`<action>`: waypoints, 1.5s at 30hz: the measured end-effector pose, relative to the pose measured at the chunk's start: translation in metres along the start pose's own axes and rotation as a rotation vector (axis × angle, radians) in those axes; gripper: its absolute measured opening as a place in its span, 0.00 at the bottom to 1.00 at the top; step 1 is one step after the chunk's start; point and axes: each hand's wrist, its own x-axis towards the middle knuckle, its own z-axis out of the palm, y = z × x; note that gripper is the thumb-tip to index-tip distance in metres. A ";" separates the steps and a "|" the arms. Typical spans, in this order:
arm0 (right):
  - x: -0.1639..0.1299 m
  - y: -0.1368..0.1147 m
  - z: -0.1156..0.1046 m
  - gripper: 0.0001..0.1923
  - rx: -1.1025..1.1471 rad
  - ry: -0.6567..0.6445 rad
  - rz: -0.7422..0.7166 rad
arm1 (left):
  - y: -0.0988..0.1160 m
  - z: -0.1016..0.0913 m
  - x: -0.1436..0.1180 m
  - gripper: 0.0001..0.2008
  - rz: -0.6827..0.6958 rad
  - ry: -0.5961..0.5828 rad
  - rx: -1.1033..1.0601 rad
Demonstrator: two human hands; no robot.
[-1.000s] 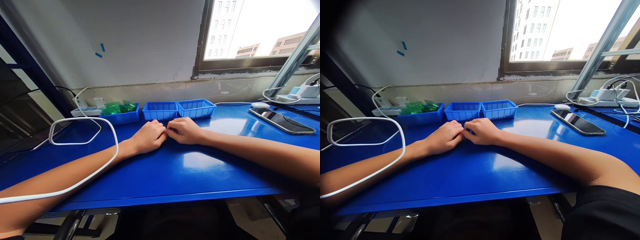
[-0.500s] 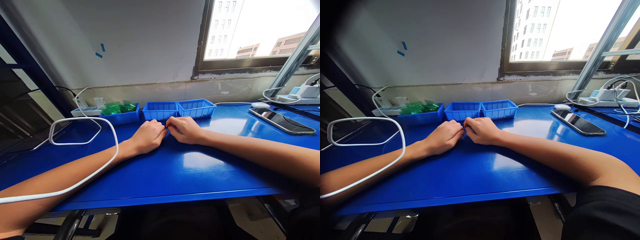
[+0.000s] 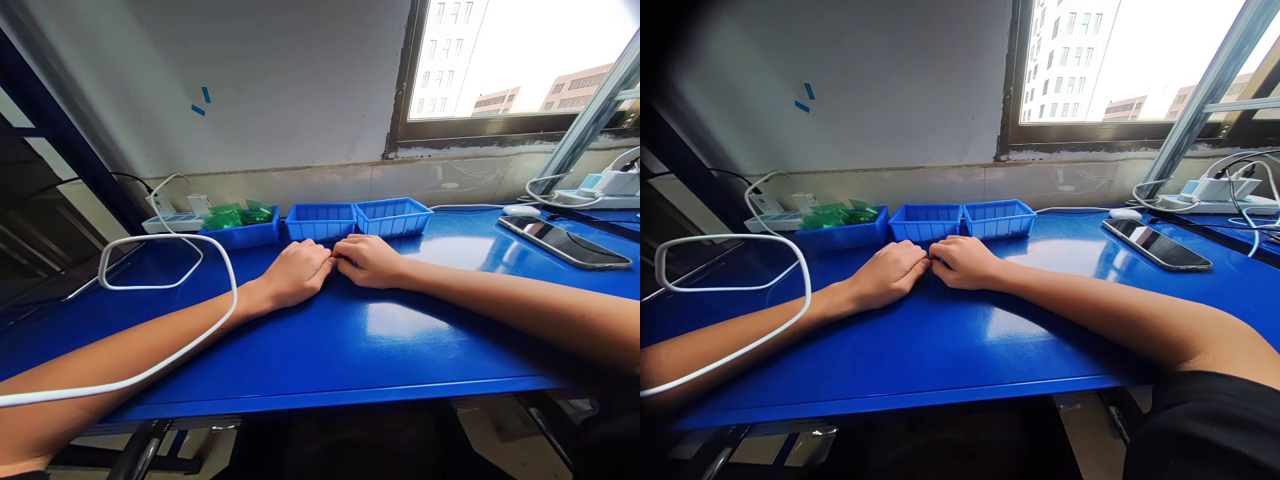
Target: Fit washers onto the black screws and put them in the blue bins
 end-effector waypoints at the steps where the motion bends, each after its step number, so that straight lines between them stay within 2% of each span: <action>1: 0.000 0.000 0.000 0.07 0.005 -0.011 -0.019 | 0.000 0.000 0.000 0.16 -0.003 -0.004 -0.002; 7: 0.000 0.003 -0.001 0.10 0.051 -0.035 -0.094 | 0.000 -0.001 0.001 0.15 -0.037 -0.015 -0.047; 16: 0.000 0.004 0.000 0.11 0.076 -0.032 -0.082 | 0.001 -0.003 0.000 0.17 -0.049 -0.043 -0.076; 32: 0.002 0.004 0.001 0.11 0.069 -0.054 -0.052 | 0.003 -0.002 -0.001 0.19 -0.188 -0.005 0.043; 45: 0.003 0.003 0.000 0.11 0.070 -0.065 -0.023 | 0.003 -0.002 -0.001 0.20 -0.220 0.005 0.034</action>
